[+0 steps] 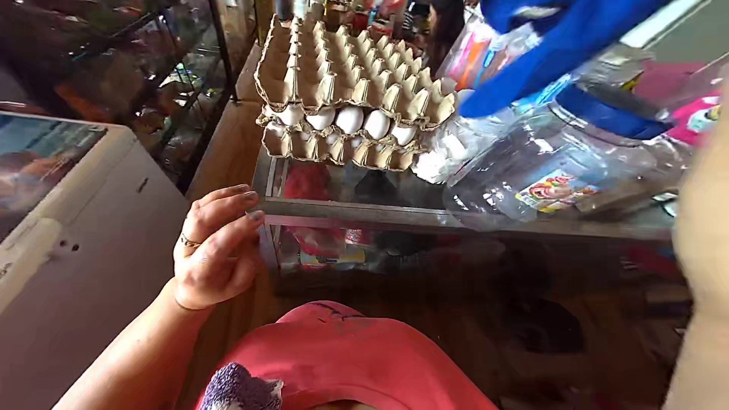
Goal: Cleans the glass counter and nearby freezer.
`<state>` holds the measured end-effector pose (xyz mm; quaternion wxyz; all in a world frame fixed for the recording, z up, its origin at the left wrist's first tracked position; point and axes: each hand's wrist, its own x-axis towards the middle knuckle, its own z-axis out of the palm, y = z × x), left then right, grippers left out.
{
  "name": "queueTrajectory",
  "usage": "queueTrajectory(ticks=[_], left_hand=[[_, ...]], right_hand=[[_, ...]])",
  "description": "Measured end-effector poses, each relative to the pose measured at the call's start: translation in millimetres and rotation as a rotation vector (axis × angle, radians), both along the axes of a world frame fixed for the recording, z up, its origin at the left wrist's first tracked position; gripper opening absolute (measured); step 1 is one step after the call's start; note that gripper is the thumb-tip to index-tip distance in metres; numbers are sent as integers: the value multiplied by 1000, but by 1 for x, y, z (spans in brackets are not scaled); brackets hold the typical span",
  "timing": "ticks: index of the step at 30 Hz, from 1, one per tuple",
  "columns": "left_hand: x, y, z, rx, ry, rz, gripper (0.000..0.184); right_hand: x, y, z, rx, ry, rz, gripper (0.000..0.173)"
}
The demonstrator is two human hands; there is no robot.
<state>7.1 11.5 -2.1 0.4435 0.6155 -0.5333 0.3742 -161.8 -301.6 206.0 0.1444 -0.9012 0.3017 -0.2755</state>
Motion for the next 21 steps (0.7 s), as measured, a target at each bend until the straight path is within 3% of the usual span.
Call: queueTrajectory(ticks=[1,2,3,5,10,14,21], left_hand=[[6,10,-3,-7,7,0,24],[11,20,-7,-16,16,5,24],[15,31,-12,-20,27,21,24],[21,55,-22,-18,40,72,22],[27,113,-39,-19,91,256,21],[25,136,-43,-21,115,364,22],[15,130,-50,-4,120,349,22]], right_hand=[[52,-10,28,-57,238,78,30],[97,-45,47,-220,400,292,29],[132,-61,50,-287,439,297,30],[161,-62,36,-271,580,62,42],[173,-90,-5,-119,908,48,54],[173,-87,-18,-1,918,30,42],[168,-87,-30,-276,863,18,35]])
